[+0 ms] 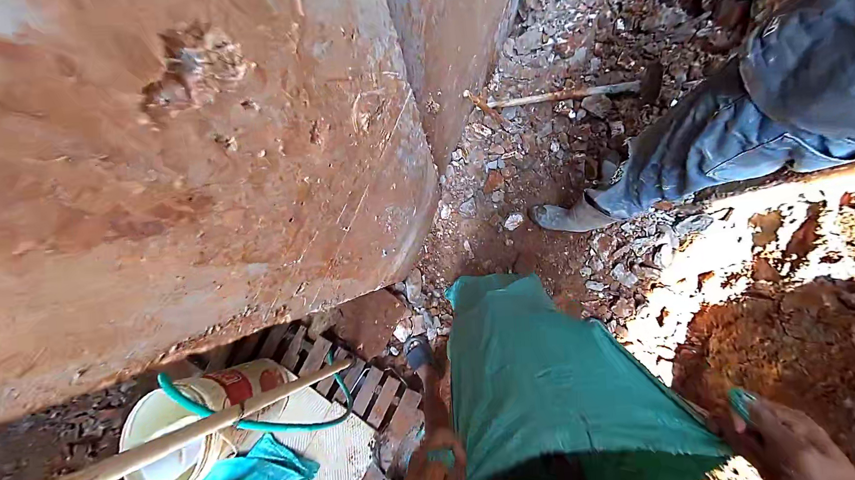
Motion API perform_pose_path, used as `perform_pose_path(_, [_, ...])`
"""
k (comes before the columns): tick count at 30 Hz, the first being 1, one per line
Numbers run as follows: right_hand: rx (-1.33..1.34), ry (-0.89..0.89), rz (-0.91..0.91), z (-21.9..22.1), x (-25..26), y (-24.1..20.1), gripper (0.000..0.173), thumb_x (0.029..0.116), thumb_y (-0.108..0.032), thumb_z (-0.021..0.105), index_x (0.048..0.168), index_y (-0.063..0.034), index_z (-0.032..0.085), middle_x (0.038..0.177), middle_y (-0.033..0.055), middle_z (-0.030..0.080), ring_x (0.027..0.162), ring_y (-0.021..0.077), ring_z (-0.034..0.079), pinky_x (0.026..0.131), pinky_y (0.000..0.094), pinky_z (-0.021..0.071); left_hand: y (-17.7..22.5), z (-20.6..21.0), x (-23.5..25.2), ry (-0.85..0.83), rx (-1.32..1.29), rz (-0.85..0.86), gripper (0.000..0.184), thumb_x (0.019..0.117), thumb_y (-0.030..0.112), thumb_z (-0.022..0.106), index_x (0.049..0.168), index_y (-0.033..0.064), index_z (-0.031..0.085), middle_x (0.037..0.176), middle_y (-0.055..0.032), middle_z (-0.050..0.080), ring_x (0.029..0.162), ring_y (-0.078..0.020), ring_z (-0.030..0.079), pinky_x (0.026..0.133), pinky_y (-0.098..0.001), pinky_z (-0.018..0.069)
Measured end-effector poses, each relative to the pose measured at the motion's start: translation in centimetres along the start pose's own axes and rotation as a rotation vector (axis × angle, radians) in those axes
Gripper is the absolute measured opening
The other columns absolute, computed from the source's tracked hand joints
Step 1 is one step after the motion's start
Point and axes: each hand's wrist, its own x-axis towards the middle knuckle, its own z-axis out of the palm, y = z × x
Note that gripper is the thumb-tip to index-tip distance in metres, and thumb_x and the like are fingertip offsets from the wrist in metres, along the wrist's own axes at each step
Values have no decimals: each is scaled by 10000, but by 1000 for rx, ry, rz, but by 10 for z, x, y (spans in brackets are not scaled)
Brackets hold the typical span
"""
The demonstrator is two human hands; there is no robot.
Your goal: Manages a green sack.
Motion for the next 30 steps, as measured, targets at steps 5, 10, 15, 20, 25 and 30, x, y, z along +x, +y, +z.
perform_pose_path(5, [-132, 122, 66, 27, 104, 92, 346, 1072, -188, 365, 864, -40, 599, 652, -55, 518, 564, 40, 497, 571, 264, 488, -60, -25, 98, 174, -62, 57, 307, 965, 125, 385, 826, 149, 658, 669, 73, 636, 588, -49, 592, 611, -252, 529])
perform_pose_path(10, [-11, 307, 230, 43, 166, 166, 313, 1076, -145, 360, 838, -67, 549, 581, -77, 470, 472, 30, 444, 497, 239, 447, -113, 3, 144, 402, 27, -48, 275, 939, 13, 321, 845, 43, 578, 591, 71, 548, 492, -29, 514, 527, -214, 488])
perform_pose_path(15, [26, 226, 215, 25, 135, 190, 372, 1071, -135, 335, 756, -98, 529, 510, -92, 445, 435, 35, 425, 476, 235, 424, -133, -1, 111, 437, -55, -55, 288, 927, 14, 307, 831, 75, 572, 568, 84, 530, 478, -36, 502, 521, -220, 477])
perform_pose_path(20, [-16, 175, 262, 39, 107, 153, 383, 1083, -126, 337, 751, -83, 522, 523, -62, 439, 439, 53, 410, 469, 246, 397, -115, 17, 95, 531, -95, -67, 312, 928, -30, 319, 730, 83, 533, 482, 77, 461, 395, -30, 417, 433, -200, 398])
perform_pose_path(25, [42, 116, 193, 31, 55, 95, 382, 1053, -82, 330, 707, -140, 481, 496, -91, 420, 411, 26, 368, 436, 216, 352, -68, 24, 50, 469, -56, -87, 326, 949, -27, 315, 712, 91, 505, 495, 67, 437, 399, -31, 371, 427, -196, 355])
perform_pose_path(30, [40, 65, 58, 12, 11, 34, 402, 1007, -72, 331, 650, -190, 475, 490, -118, 436, 415, 0, 370, 437, 198, 346, -10, 23, 3, 333, -10, -15, 292, 850, -24, 318, 719, 120, 536, 555, 96, 501, 423, -3, 385, 439, -180, 361])
